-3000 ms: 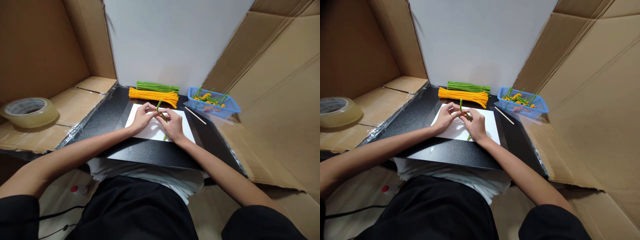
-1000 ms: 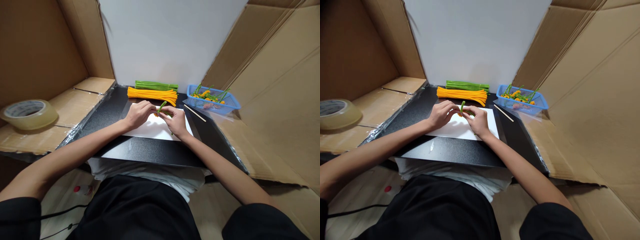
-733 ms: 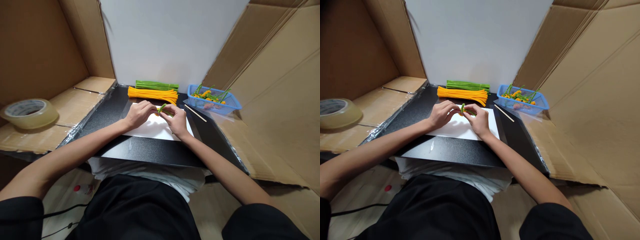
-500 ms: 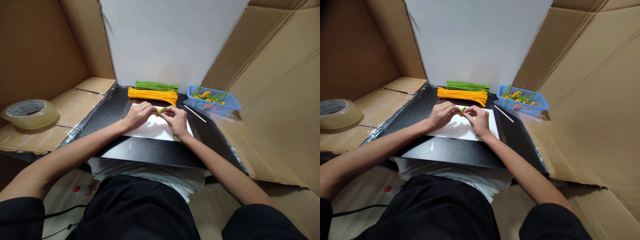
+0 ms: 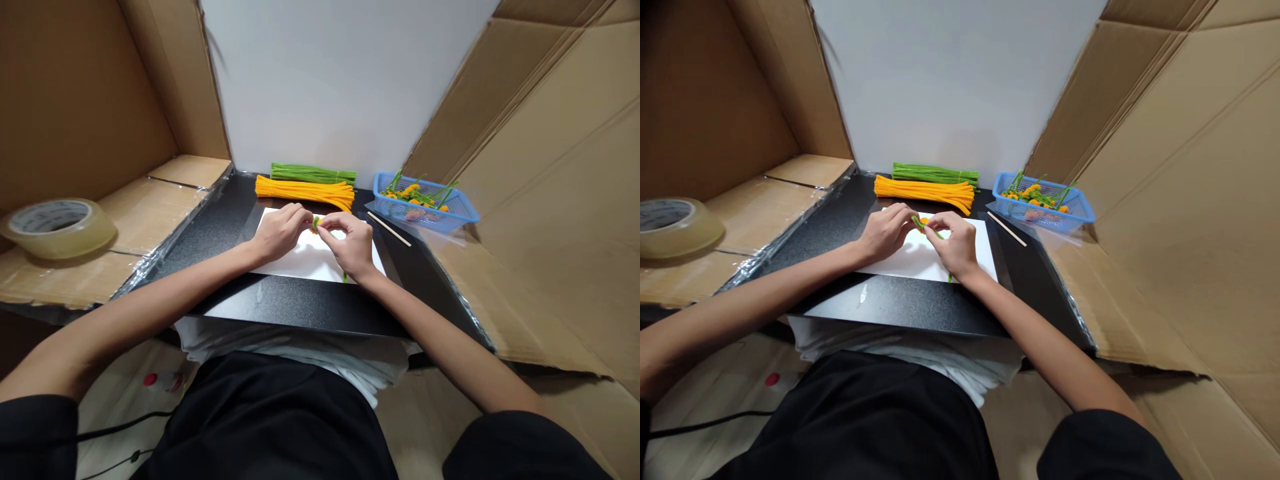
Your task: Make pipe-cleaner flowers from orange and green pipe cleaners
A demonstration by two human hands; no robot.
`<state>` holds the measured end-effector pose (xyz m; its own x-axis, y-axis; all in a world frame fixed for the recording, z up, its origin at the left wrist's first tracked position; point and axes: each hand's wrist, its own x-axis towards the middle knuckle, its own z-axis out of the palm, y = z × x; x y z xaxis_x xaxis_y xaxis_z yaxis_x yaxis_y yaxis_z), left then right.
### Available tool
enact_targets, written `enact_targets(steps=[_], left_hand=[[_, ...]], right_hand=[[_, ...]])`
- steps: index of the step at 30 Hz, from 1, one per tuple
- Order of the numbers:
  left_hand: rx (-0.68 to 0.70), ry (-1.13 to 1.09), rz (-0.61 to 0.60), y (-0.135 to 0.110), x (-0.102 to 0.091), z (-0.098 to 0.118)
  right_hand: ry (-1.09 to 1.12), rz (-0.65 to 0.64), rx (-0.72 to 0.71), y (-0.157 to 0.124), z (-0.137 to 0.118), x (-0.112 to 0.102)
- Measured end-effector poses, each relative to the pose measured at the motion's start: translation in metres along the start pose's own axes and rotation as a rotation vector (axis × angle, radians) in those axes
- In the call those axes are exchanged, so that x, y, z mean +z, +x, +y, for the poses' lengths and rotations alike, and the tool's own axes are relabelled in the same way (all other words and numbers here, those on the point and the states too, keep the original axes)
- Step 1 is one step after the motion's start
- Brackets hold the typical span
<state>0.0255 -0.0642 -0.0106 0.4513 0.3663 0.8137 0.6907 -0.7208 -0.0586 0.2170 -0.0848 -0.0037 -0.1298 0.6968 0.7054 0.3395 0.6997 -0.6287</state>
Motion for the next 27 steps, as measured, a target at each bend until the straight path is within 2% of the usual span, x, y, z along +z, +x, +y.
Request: enact_targets(steps=[5, 7, 9, 12, 16, 18, 20, 23, 27], left_hand=[[-0.042, 0.023, -0.06, 0.004, -0.001, 0.008], [-0.114, -0.029, -0.093, 0.005, -0.002, 0.011], [-0.25, -0.142, -0.117, 0.005, -0.001, 0.014], [-0.51, -0.42, -0.156, 0.007, 0.0, 0.016], [-0.84, -0.941, -0.321, 0.012, -0.002, 0.012], [-0.962, -1.201, -0.417, 0.016, -0.006, 0.011], [-1.06, -1.352, -0.467, 0.019, -0.011, 0.013], [-1.151, -1.28, -0.372, 0.023, -0.016, 0.02], [-1.038, -1.083, -0.196, 0.027, -0.02, 0.03]], right_hand=[[-0.101, -0.001, -0.105, 0.0, -0.001, 0.0], [-0.165, -0.007, -0.137, -0.001, 0.0, 0.0], [-0.237, -0.014, -0.189, -0.001, 0.002, 0.0], [-0.325, -0.045, -0.293, -0.002, 0.004, -0.002], [-0.436, -0.083, -0.413, -0.002, 0.003, -0.004], [-0.459, -0.089, -0.447, -0.001, 0.002, -0.004], [-0.443, -0.075, -0.46, 0.0, 0.002, -0.004], [-0.353, -0.009, -0.418, 0.003, 0.003, -0.006], [-0.2, 0.062, -0.292, 0.008, 0.003, -0.01]])
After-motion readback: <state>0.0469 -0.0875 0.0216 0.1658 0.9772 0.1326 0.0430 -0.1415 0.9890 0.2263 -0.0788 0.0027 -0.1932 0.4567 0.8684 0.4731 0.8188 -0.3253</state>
